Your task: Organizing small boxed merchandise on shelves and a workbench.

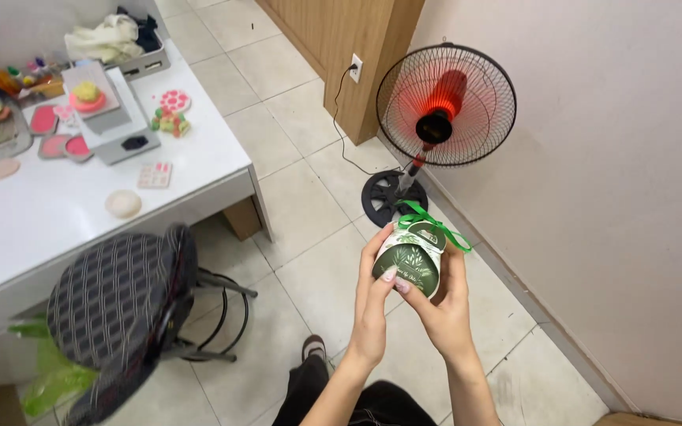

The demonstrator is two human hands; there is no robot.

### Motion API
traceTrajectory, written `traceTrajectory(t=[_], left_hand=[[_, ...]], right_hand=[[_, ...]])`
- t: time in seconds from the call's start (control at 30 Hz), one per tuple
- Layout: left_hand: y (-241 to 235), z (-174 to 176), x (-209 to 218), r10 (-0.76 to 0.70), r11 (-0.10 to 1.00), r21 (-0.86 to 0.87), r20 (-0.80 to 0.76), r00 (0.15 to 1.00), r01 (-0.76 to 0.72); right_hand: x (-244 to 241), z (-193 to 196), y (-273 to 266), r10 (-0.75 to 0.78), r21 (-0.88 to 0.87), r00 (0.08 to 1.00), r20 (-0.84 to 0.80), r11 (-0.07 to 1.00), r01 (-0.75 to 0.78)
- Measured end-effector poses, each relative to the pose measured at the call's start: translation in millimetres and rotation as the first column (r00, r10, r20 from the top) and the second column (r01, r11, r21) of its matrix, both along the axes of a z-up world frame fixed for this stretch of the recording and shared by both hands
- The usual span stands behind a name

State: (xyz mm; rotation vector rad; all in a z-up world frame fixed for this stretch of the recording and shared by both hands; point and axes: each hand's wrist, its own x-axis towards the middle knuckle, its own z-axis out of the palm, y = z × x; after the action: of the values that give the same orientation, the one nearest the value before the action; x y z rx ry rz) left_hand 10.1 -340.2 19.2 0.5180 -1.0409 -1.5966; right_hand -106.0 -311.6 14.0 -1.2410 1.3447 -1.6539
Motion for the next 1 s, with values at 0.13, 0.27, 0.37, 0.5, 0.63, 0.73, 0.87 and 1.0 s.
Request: traceTrajectory(t=[0.13,0.27,0.37,0.5,0.63,0.73,0.87,1.0], left_hand=[[-64.6,-1.6,3.0,-0.032,0.998,0.047,-0.005,0.999,0.032],[-129.7,-15.4,-10.8,0.022,0.997,0.07,0.019,1.0,-0.023],[-182.0,-32.2,-22.7,0.048,0.996,0.071,0.052,0.997,-0.052],[-257.5,-40.9,-51.1,0.103,0.993,0.049,0.102,0.989,-0.108],[-358.1,-34.1,-86.7,0.138,0.982,0.112,0.109,0.984,-0.15],[-429.2,-25.4,-116.7,0.191,0.979,0.051,0.132,0.973,-0.199],[-512.1,-16.4,-139.1,0.303,0.953,-0.072,0.203,0.931,-0.295],[-579.1,-7.8,-148.8,0.377,0.925,-0.013,0.164,0.912,-0.38]], right_hand=[[-3.1,-6.4,-60.5,0.037,-0.009,0.999,0.035,0.999,-0.037],[-17.1,-9.8,-120.7,0.066,0.036,0.997,-0.033,0.997,-0.064],[-31.9,-18.6,-171.3,0.089,0.079,0.995,-0.039,0.993,-0.086],[-65.4,-41.3,-250.8,0.116,0.097,0.99,-0.077,0.989,-0.108],[-100.5,-27.1,-356.5,0.187,0.106,0.98,-0.062,0.978,-0.18],[-134.3,-10.8,-431.5,0.222,0.108,0.971,-0.084,0.971,-0.212],[-163.7,2.7,-525.5,0.335,0.085,0.941,-0.047,0.94,-0.331],[-165.6,4.0,-603.0,0.396,0.095,0.918,-0.002,0.914,-0.394]])
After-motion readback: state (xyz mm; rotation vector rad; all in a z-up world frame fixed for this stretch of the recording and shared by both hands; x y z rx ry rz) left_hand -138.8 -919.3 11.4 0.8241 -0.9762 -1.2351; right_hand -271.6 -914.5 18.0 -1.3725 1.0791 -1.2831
